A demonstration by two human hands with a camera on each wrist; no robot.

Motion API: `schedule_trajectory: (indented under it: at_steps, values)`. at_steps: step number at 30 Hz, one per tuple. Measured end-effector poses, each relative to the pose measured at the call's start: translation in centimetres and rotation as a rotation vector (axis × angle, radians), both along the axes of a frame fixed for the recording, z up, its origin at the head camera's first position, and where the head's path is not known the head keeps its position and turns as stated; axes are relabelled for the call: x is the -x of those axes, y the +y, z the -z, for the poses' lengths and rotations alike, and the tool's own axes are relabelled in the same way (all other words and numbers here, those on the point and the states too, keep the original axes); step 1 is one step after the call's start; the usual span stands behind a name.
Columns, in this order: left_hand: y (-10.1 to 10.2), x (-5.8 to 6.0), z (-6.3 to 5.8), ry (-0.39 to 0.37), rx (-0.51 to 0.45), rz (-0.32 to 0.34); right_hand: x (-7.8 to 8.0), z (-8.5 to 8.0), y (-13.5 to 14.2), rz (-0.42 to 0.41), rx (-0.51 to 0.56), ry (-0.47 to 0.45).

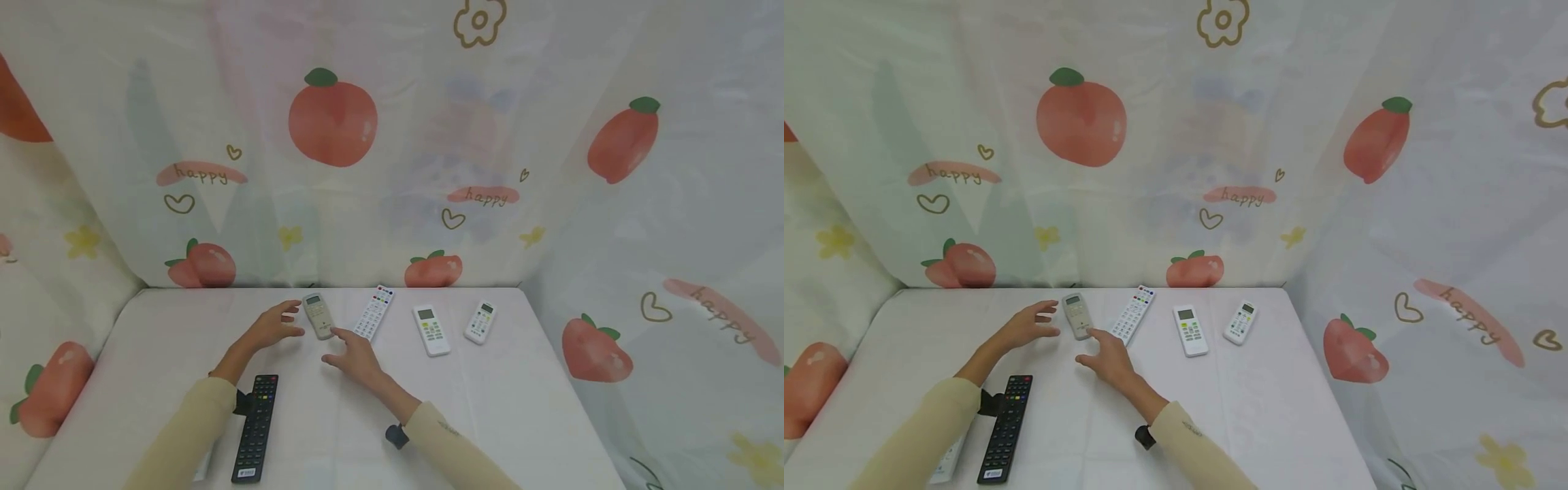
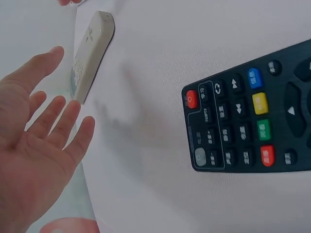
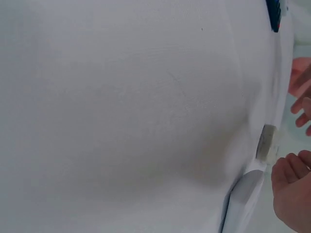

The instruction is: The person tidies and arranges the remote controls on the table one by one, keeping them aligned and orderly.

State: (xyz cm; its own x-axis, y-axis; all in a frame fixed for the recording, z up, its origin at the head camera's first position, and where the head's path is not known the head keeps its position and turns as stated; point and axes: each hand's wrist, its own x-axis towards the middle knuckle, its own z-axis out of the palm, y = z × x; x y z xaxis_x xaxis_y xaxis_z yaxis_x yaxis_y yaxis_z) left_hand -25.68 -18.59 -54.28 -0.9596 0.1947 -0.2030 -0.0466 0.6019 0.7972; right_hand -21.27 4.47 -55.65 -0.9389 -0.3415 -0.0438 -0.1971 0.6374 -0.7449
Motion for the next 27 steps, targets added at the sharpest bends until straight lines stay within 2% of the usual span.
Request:
schedule_trajectory:
  at_steps: [7, 13, 19, 27]
  values:
    - [0.5, 1.4, 0.2, -0.012, 0.021, -0.011, 1.8, -0.1, -0.9, -0.021, -0.021, 0.012]
    - [0.8, 2.6, 0.9, -0.005, 0.029, 0.014, 3.0, 0.2, -1.2, -0.006, -0.058, 0.015]
    - [1.2, 3.3, 1.5, -0.012, 0.072, 0.002, 3.5, 0.4, -1.5, -0.007, -0.065, 0.011]
    - [1.6, 3.8, 1.1, -0.076, 0.142, 0.019, 3.7, 0.5, -2.1, -0.004, -0.113, 0.008]
